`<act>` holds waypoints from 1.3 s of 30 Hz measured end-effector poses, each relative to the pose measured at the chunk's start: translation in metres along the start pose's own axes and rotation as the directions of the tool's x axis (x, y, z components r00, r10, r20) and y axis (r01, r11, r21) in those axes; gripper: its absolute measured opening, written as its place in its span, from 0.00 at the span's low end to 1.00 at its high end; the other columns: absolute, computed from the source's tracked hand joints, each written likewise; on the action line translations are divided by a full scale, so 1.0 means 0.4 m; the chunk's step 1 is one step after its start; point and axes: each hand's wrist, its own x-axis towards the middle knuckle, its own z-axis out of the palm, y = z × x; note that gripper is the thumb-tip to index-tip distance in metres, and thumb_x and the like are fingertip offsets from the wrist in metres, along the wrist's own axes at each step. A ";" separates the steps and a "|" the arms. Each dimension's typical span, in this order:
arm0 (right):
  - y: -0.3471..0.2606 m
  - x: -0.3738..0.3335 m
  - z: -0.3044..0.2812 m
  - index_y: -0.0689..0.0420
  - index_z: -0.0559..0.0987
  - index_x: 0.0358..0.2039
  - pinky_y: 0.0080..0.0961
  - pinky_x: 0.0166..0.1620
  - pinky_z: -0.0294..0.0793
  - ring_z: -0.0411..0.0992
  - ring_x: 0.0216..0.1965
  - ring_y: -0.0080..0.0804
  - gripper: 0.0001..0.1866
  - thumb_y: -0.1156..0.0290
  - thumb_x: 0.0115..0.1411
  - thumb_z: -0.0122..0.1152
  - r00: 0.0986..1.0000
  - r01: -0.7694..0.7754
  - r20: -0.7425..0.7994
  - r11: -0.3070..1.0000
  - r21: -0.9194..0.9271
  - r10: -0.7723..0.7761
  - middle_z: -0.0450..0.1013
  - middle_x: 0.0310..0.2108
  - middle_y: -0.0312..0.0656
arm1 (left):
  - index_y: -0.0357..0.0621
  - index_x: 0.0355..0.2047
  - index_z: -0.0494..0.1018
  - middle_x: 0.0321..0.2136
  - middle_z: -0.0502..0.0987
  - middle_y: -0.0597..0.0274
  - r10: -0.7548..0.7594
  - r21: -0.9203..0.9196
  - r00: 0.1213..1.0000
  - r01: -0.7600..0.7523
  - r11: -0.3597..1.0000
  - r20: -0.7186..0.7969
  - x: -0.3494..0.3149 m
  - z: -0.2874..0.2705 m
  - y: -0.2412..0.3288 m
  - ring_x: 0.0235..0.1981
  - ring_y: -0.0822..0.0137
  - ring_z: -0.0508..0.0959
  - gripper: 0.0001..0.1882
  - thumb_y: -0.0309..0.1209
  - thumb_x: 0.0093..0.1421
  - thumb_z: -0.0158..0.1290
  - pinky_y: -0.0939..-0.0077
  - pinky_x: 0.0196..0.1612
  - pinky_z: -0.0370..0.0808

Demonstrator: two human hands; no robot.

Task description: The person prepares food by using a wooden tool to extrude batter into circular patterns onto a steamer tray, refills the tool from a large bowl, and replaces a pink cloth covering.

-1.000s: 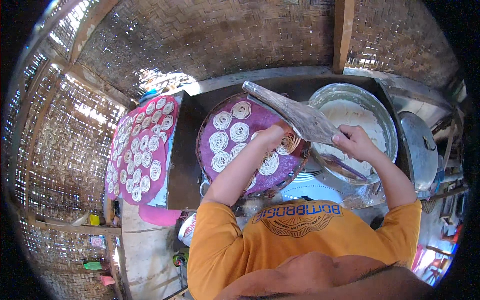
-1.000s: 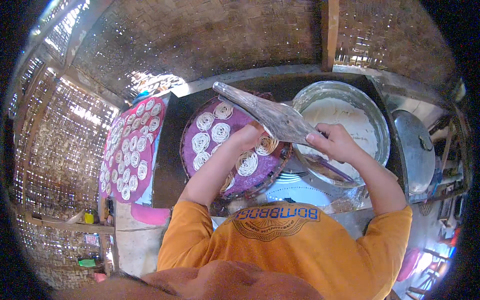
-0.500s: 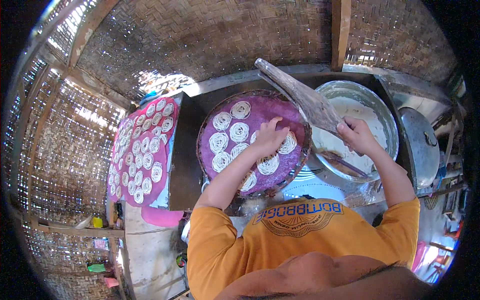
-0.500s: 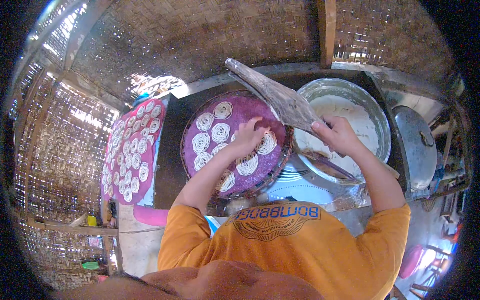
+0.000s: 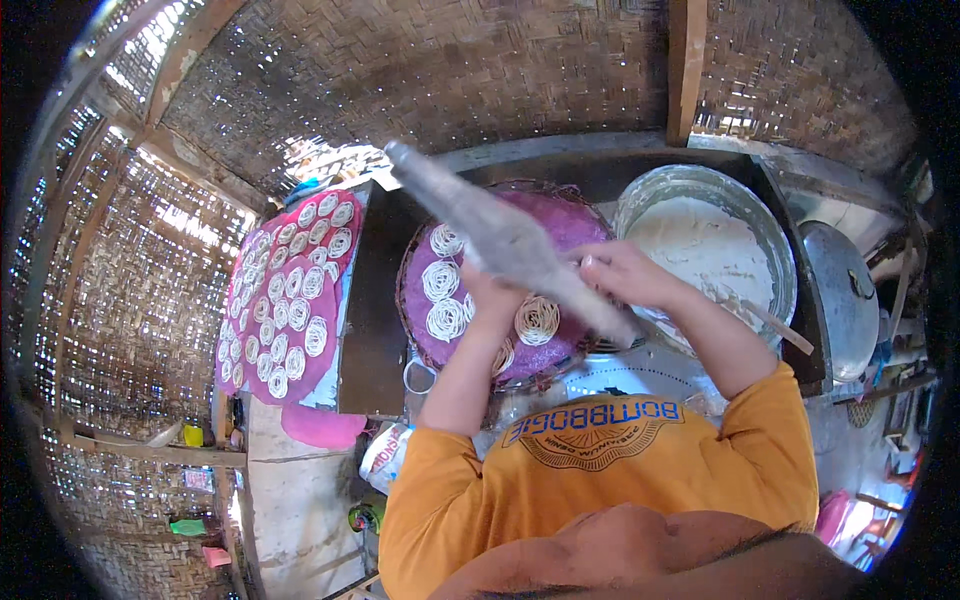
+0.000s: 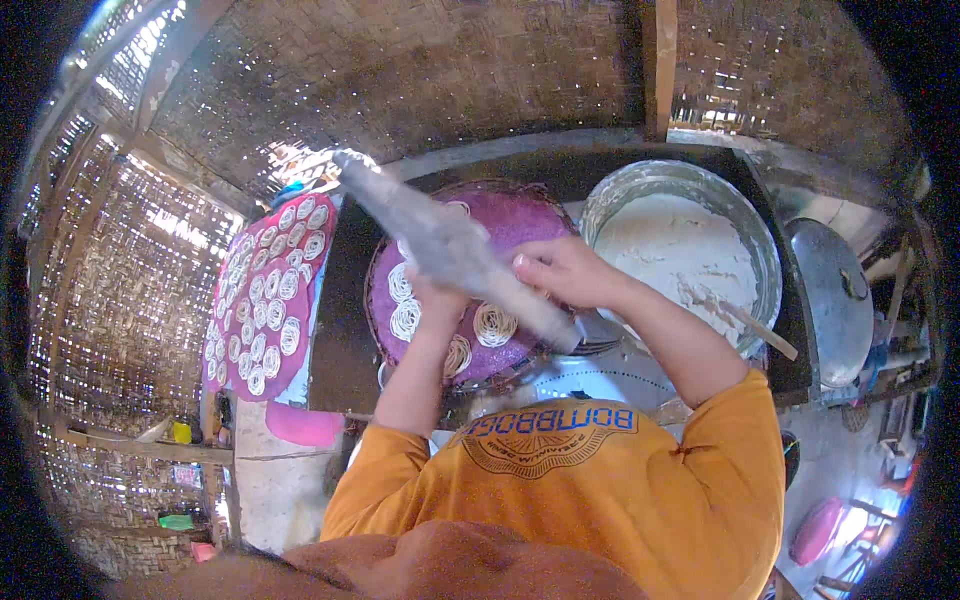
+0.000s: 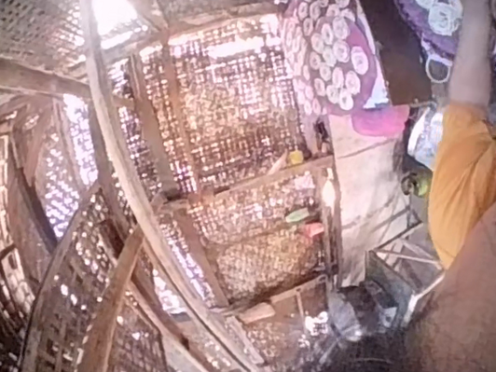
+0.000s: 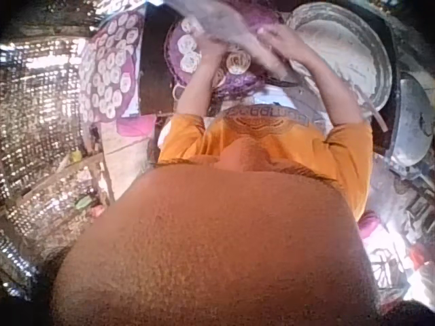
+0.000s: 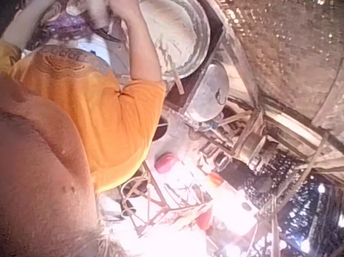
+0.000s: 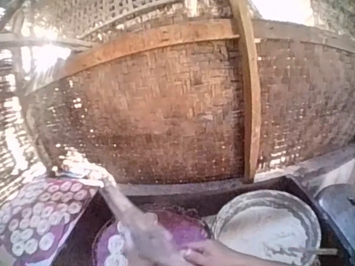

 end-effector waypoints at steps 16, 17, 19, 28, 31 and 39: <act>0.327 -0.063 0.038 0.60 0.65 0.39 0.17 0.12 0.63 0.64 0.12 0.24 0.11 0.69 0.58 0.46 0.824 -0.439 -0.036 0.677 0.590 0.566 0.67 0.19 0.40 | 0.39 0.42 0.61 0.26 0.64 0.59 0.094 -0.375 0.830 -0.346 0.860 -0.550 -0.224 -0.388 0.083 0.23 0.70 0.60 0.19 0.28 0.49 0.51 0.79 0.25 0.56; 0.324 -0.085 0.063 0.61 0.63 0.41 0.19 0.13 0.66 0.66 0.13 0.25 0.12 0.69 0.58 0.45 0.796 -0.455 0.005 0.594 0.663 0.605 0.68 0.21 0.40 | 0.39 0.42 0.61 0.25 0.64 0.60 0.083 -0.376 0.830 -0.336 0.864 -0.551 -0.229 -0.394 0.076 0.21 0.71 0.60 0.19 0.28 0.49 0.51 0.80 0.24 0.56; 0.271 -0.131 0.125 0.61 0.61 0.44 0.21 0.20 0.72 0.69 0.18 0.28 0.15 0.68 0.58 0.45 0.768 -0.446 0.080 0.440 0.779 0.636 0.69 0.25 0.42 | 0.38 0.42 0.61 0.23 0.63 0.61 0.068 -0.369 0.831 -0.317 0.873 -0.552 -0.242 -0.401 0.069 0.18 0.73 0.58 0.19 0.28 0.50 0.51 0.81 0.20 0.55; 0.151 -0.240 0.148 0.62 0.73 0.37 0.23 0.37 0.68 0.70 0.36 0.29 0.18 0.60 0.54 0.54 0.750 -0.618 0.482 0.740 0.265 0.453 0.71 0.34 0.42 | 0.39 0.45 0.61 0.38 0.69 0.56 -0.244 0.100 0.901 0.297 0.950 -0.359 -0.241 -0.379 -0.038 0.36 0.58 0.71 0.19 0.31 0.54 0.43 0.65 0.37 0.68; 0.061 -0.212 0.047 0.66 0.70 0.41 0.29 0.41 0.67 0.69 0.37 0.36 0.24 0.59 0.51 0.56 0.915 -0.138 0.354 0.975 -0.173 0.193 0.71 0.35 0.47 | 0.40 0.38 0.65 0.32 0.70 0.56 0.056 0.416 0.959 0.067 0.907 -0.278 -0.148 -0.291 0.069 0.31 0.57 0.71 0.18 0.32 0.45 0.49 0.66 0.35 0.68; -0.214 -0.090 -0.007 0.70 0.62 0.46 0.39 0.47 0.61 0.62 0.43 0.51 0.33 0.60 0.46 0.57 0.590 0.142 -0.459 0.646 -0.750 -0.664 0.63 0.41 0.56 | 0.43 0.24 0.71 0.18 0.71 0.57 0.647 0.262 0.753 -0.652 0.712 0.117 -0.015 0.012 0.254 0.21 0.57 0.72 0.13 0.31 0.34 0.56 0.65 0.26 0.68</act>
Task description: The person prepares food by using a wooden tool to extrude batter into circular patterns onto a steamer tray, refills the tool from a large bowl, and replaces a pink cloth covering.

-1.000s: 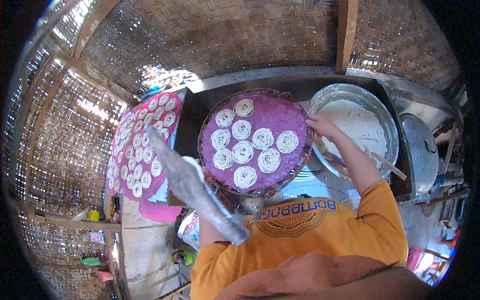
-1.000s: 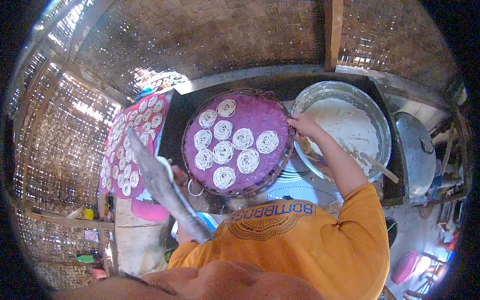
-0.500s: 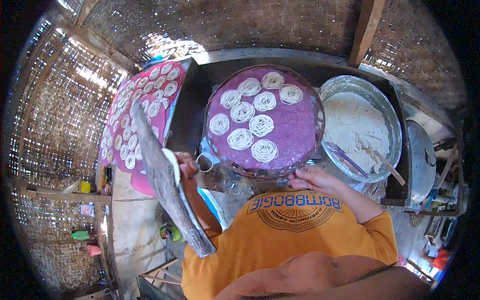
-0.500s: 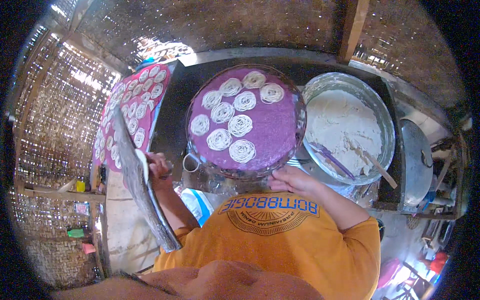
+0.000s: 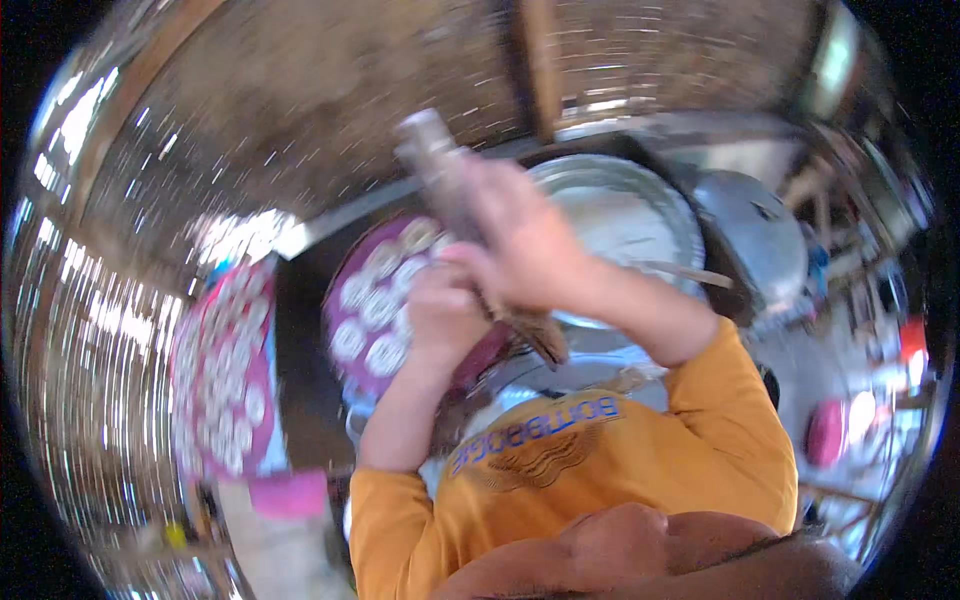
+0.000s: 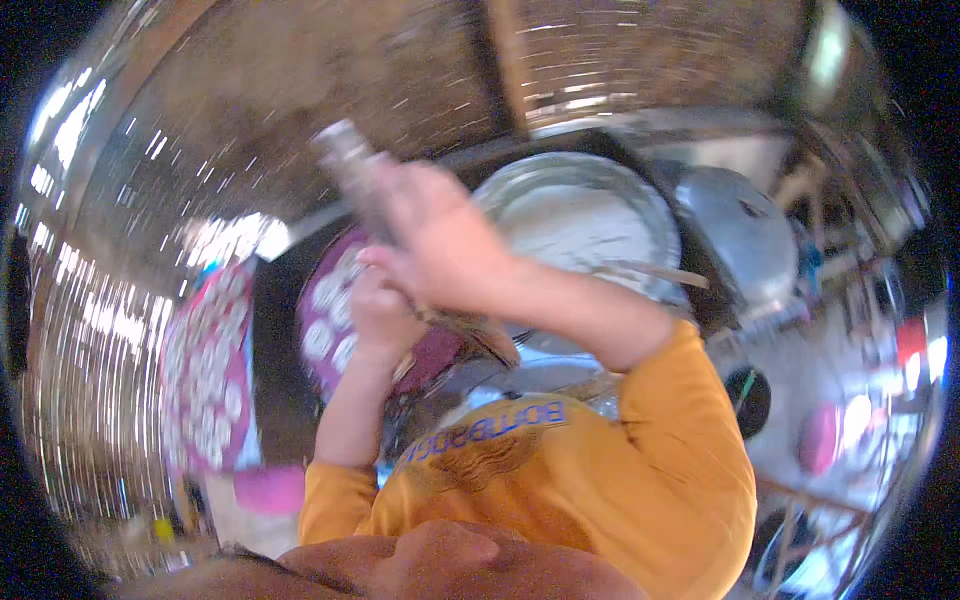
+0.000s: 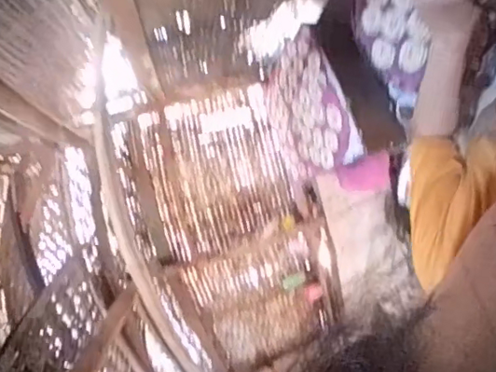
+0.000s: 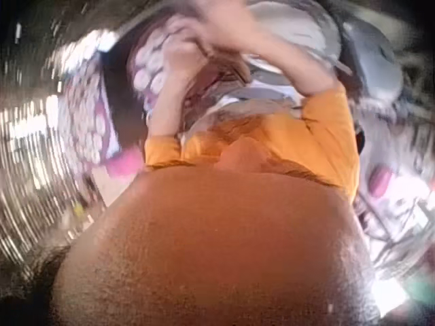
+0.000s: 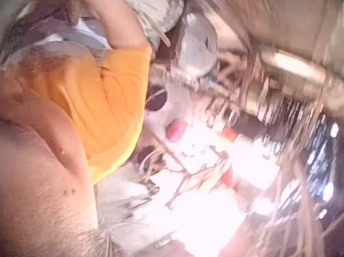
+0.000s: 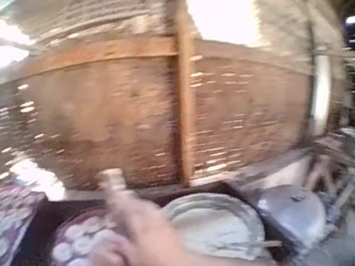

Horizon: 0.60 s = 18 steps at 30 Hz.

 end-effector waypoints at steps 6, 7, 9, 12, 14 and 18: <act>-0.066 -0.085 -0.114 0.62 0.64 0.41 0.38 0.36 0.64 0.65 0.30 0.41 0.26 0.68 0.38 0.57 0.882 0.462 -0.034 0.876 -0.141 -0.471 0.64 0.28 0.45 | 0.43 0.25 0.69 0.18 0.70 0.59 0.193 0.044 0.943 -0.213 0.976 0.270 0.086 -0.027 0.085 0.20 0.57 0.71 0.12 0.33 0.38 0.56 0.65 0.27 0.68; -0.070 -0.102 -0.143 0.61 0.64 0.40 0.37 0.34 0.64 0.65 0.29 0.40 0.25 0.69 0.38 0.56 0.892 0.451 0.014 0.889 -0.075 -0.451 0.64 0.28 0.44 | 0.43 0.24 0.69 0.17 0.70 0.60 0.244 0.023 0.935 -0.258 0.966 0.256 0.095 -0.032 0.100 0.20 0.56 0.71 0.12 0.33 0.38 0.56 0.65 0.26 0.67; -0.077 -0.120 -0.188 0.60 0.65 0.39 0.35 0.32 0.65 0.66 0.28 0.40 0.23 0.70 0.38 0.56 0.909 0.415 0.064 0.909 -0.045 -0.412 0.65 0.27 0.43 | 0.44 0.23 0.68 0.16 0.69 0.60 0.308 -0.003 0.921 -0.316 0.949 0.237 0.090 -0.054 0.111 0.18 0.56 0.70 0.12 0.34 0.39 0.56 0.64 0.26 0.66; -0.107 -0.122 -0.278 0.62 0.58 0.42 0.35 0.24 0.67 0.68 0.26 0.48 0.27 0.74 0.40 0.56 0.979 0.000 0.199 0.982 0.188 -0.039 0.67 0.25 0.49 | 0.44 0.21 0.67 0.15 0.67 0.61 0.379 -0.050 0.900 -0.378 0.925 0.212 0.087 -0.064 0.135 0.17 0.55 0.69 0.12 0.36 0.40 0.56 0.64 0.25 0.65; -0.102 -0.130 -0.327 0.63 0.56 0.43 0.35 0.24 0.67 0.68 0.25 0.48 0.28 0.73 0.41 0.56 0.947 -0.194 0.291 0.963 0.188 0.134 0.67 0.23 0.50 | 0.45 0.20 0.66 0.14 0.66 0.62 0.407 -0.093 0.891 -0.397 0.913 0.199 0.085 -0.046 0.147 0.16 0.55 0.68 0.13 0.36 0.40 0.57 0.63 0.24 0.65; -0.076 -0.185 -0.434 0.65 0.53 0.42 0.31 0.25 0.69 0.69 0.22 0.45 0.29 0.71 0.43 0.56 0.852 -0.461 0.308 0.886 0.057 0.423 0.66 0.17 0.50 | 0.45 0.17 0.66 0.15 0.68 0.59 0.395 -0.149 0.890 -0.369 0.917 0.229 0.077 0.002 0.142 0.14 0.55 0.68 0.16 0.40 0.35 0.59 0.66 0.21 0.64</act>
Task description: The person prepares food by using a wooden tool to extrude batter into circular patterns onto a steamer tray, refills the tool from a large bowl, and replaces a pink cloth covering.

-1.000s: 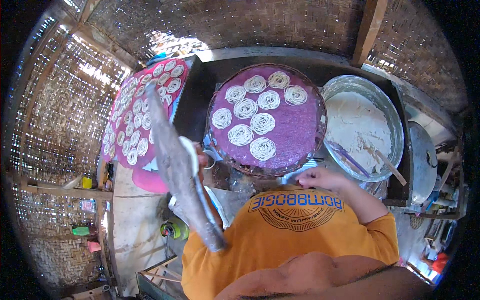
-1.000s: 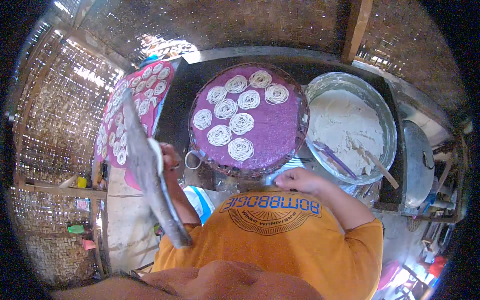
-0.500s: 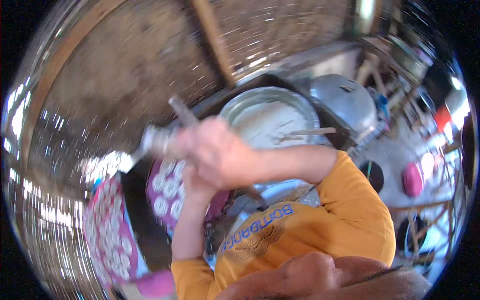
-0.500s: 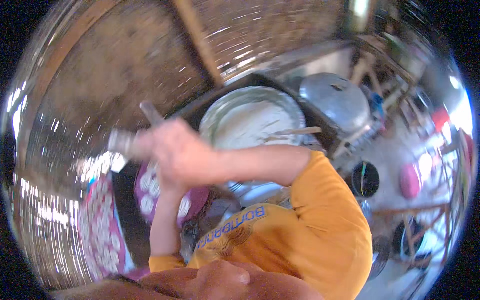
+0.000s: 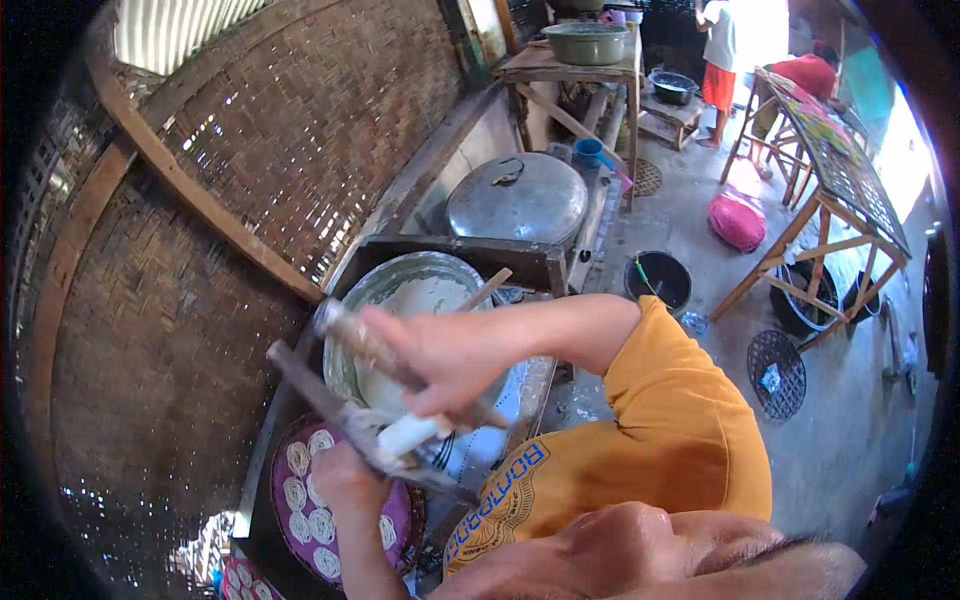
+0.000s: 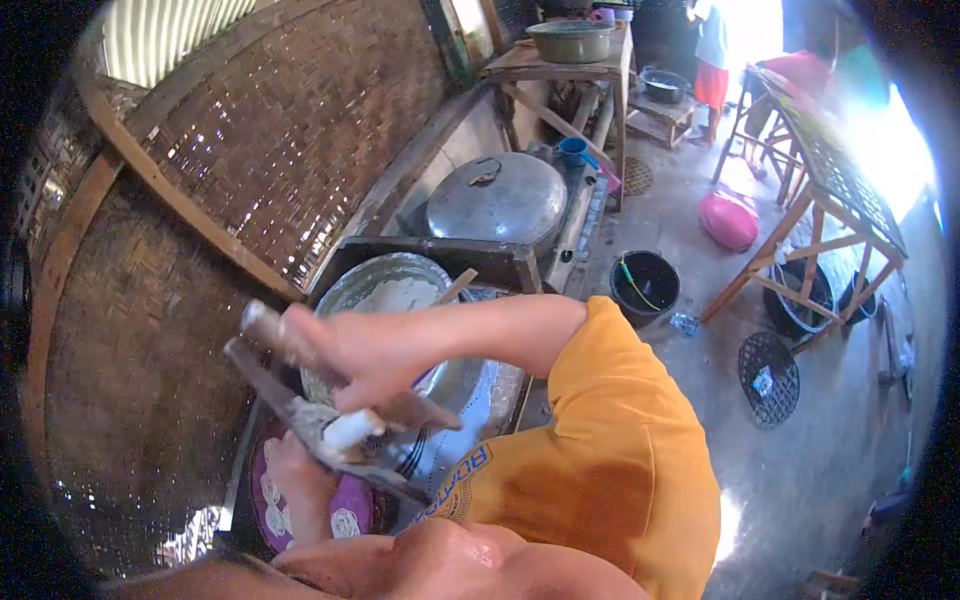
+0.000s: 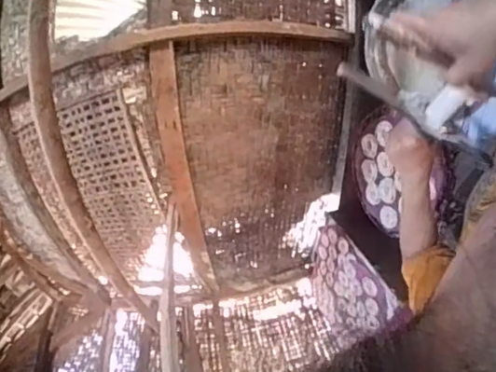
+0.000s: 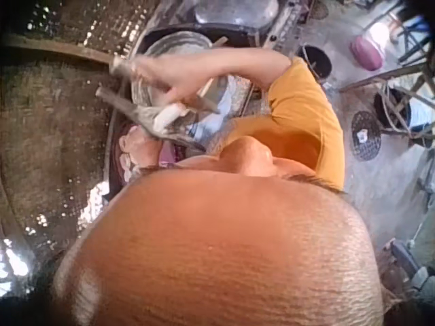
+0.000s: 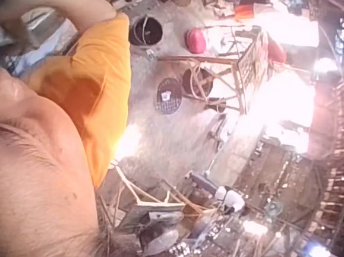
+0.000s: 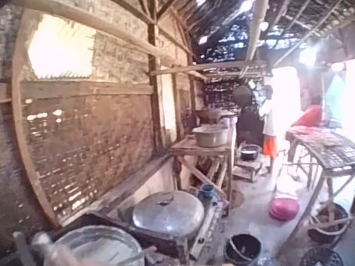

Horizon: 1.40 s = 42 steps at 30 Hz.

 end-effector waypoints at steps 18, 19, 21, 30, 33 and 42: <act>0.199 0.031 0.329 0.51 0.62 0.42 0.31 0.40 0.69 0.63 0.47 0.32 0.16 0.72 0.53 0.53 0.842 0.348 -0.207 -0.206 0.915 0.499 0.66 0.39 0.37 | 0.59 0.44 0.65 0.51 0.56 0.62 -0.405 -0.949 0.878 -0.307 -0.071 -0.254 -0.020 0.066 -0.132 0.54 0.42 0.55 0.20 0.40 0.50 0.53 0.43 0.53 0.56; 0.220 0.024 0.347 0.51 0.63 0.44 0.32 0.44 0.67 0.61 0.48 0.32 0.19 0.72 0.52 0.54 0.881 0.229 -0.224 0.039 0.973 0.417 0.65 0.42 0.38 | 0.59 0.44 0.65 0.47 0.58 0.64 -0.417 -0.961 0.878 -0.274 -0.039 -0.234 -0.033 0.049 -0.139 0.54 0.43 0.56 0.20 0.40 0.50 0.53 0.43 0.52 0.56; 0.275 0.002 0.316 0.54 0.67 0.44 0.33 0.51 0.61 0.58 0.51 0.36 0.23 0.71 0.46 0.61 0.978 -0.062 -0.129 0.811 0.581 0.167 0.62 0.47 0.41 | 0.58 0.44 0.64 0.45 0.59 0.64 -0.461 -0.961 0.848 -0.274 0.040 -0.261 -0.084 0.031 -0.170 0.53 0.44 0.57 0.20 0.40 0.50 0.53 0.45 0.51 0.58; 0.534 0.031 0.290 0.56 0.74 0.37 0.38 0.47 0.60 0.58 0.50 0.39 0.17 0.63 0.48 0.54 0.896 -0.375 -0.142 0.544 -0.750 0.421 0.64 0.45 0.43 | 0.55 0.43 0.64 0.41 0.60 0.63 -0.683 -0.973 0.707 -0.034 0.228 -0.185 -0.298 -0.121 -0.117 0.47 0.46 0.65 0.23 0.35 0.45 0.57 0.49 0.47 0.65; 0.590 0.042 0.274 0.54 0.77 0.31 0.37 0.44 0.62 0.62 0.47 0.36 0.11 0.66 0.47 0.52 0.810 -0.326 -0.070 0.348 -0.879 0.583 0.68 0.39 0.40 | 0.55 0.43 0.64 0.41 0.61 0.63 -0.728 -0.971 0.663 0.005 0.238 -0.175 -0.344 -0.111 -0.108 0.47 0.46 0.66 0.23 0.35 0.45 0.57 0.49 0.47 0.65; 0.609 0.014 0.102 0.58 0.75 0.26 0.33 0.31 0.72 0.73 0.30 0.40 0.07 0.71 0.46 0.52 0.852 -0.195 0.064 0.429 -0.882 0.519 0.73 0.26 0.44 | 0.53 0.43 0.64 0.41 0.61 0.63 -0.767 -0.973 0.622 0.034 0.228 -0.158 -0.364 -0.069 -0.115 0.46 0.47 0.67 0.23 0.34 0.45 0.57 0.50 0.46 0.66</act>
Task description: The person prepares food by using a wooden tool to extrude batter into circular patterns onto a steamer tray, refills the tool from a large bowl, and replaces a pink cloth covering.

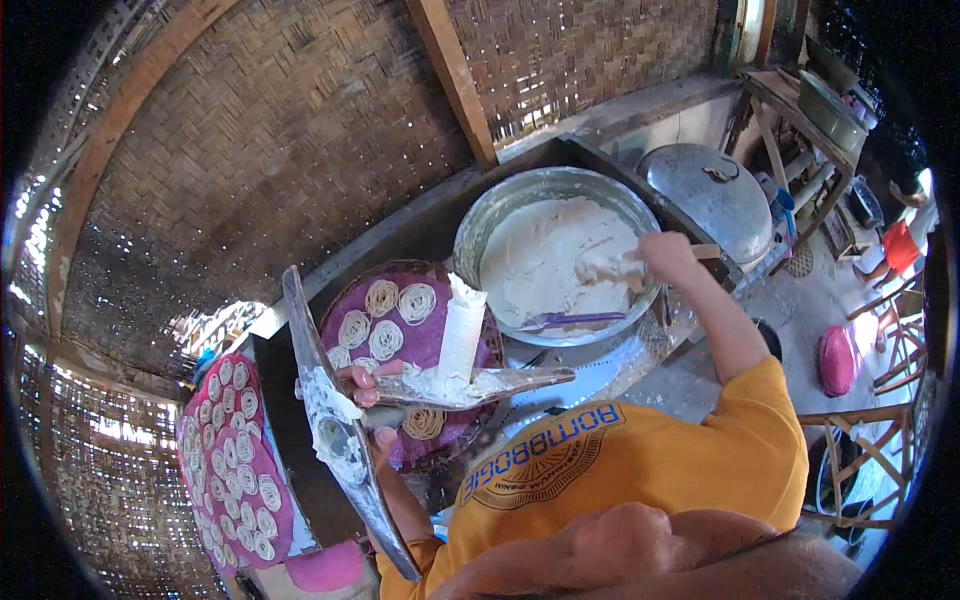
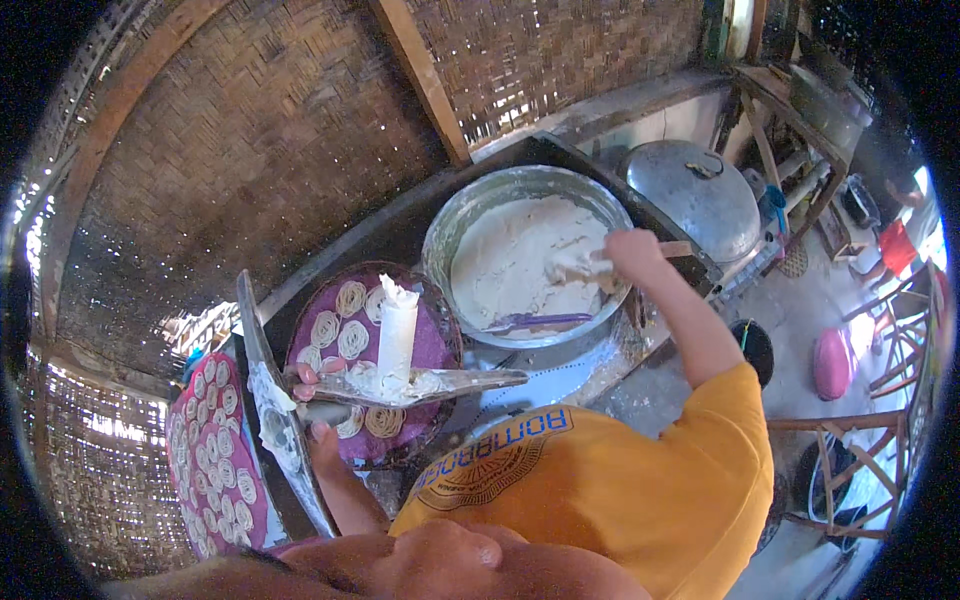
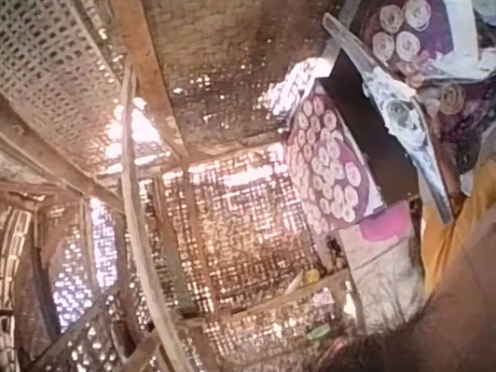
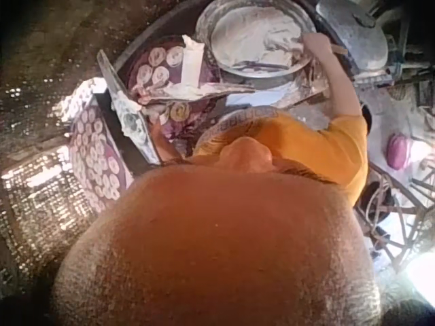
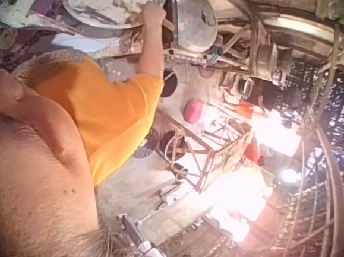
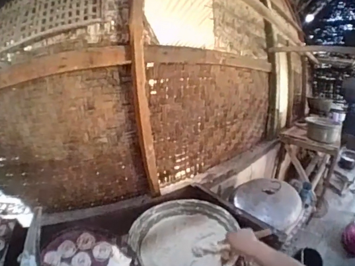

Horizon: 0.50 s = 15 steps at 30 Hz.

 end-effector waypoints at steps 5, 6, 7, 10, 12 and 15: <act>0.064 -0.045 -0.132 0.60 0.74 0.28 0.35 0.32 0.72 0.72 0.30 0.44 0.08 0.71 0.47 0.51 0.995 -0.088 0.057 0.994 0.058 0.085 0.72 0.26 0.49 | 0.52 0.43 0.64 0.41 0.61 0.63 -0.029 -0.010 1.000 0.029 1.000 -0.001 0.005 -0.008 -0.041 0.45 0.48 0.67 0.23 0.34 0.45 0.57 0.50 0.46 0.66; 0.067 -0.055 -0.144 0.60 0.73 0.28 0.35 0.32 0.71 0.72 0.30 0.44 0.09 0.71 0.47 0.50 0.985 -0.136 0.106 0.991 0.020 0.133 0.72 0.26 0.49 | 0.52 0.43 0.64 0.41 0.61 0.63 -0.031 -0.017 1.000 0.031 0.999 0.000 0.002 -0.010 -0.047 0.45 0.48 0.67 0.23 0.34 0.45 0.57 0.50 0.46 0.66; 0.067 -0.056 -0.144 0.60 0.73 0.28 0.35 0.32 0.71 0.72 0.30 0.44 0.09 0.71 0.47 0.50 0.985 -0.135 0.110 0.991 0.019 0.132 0.72 0.26 0.49 | 0.52 0.43 0.64 0.41 0.61 0.63 -0.034 -0.014 0.999 0.034 0.999 -0.002 0.002 -0.010 -0.044 0.45 0.48 0.67 0.23 0.34 0.45 0.57 0.50 0.46 0.66; 0.065 -0.060 -0.115 0.60 0.74 0.26 0.34 0.31 0.72 0.73 0.29 0.43 0.08 0.71 0.47 0.50 0.979 -0.154 0.129 0.988 -0.024 0.156 0.72 0.27 0.48 | 0.51 0.43 0.64 0.41 0.61 0.63 -0.049 -0.015 0.999 0.049 0.999 -0.004 -0.003 -0.009 -0.042 0.45 0.49 0.68 0.23 0.33 0.45 0.57 0.50 0.46 0.67; 0.061 -0.052 -0.021 0.59 0.76 0.23 0.33 0.29 0.72 0.73 0.28 0.41 0.07 0.71 0.46 0.50 0.975 -0.194 0.109 0.981 -0.020 0.195 0.73 0.26 0.47 | 0.51 0.43 0.64 0.41 0.61 0.63 -0.055 -0.022 0.998 0.055 0.998 0.005 0.000 -0.008 -0.049 0.45 0.49 0.68 0.23 0.33 0.45 0.58 0.50 0.45 0.67; 0.010 -0.056 0.062 0.58 0.77 0.21 0.33 0.28 0.73 0.74 0.27 0.40 0.07 0.72 0.46 0.50 0.984 -0.172 0.045 0.985 0.008 0.171 0.73 0.24 0.47 | 0.50 0.43 0.64 0.41 0.61 0.63 -0.059 -0.019 0.998 0.059 0.998 0.008 -0.001 -0.010 -0.045 0.44 0.50 0.68 0.23 0.33 0.45 0.58 0.51 0.45 0.67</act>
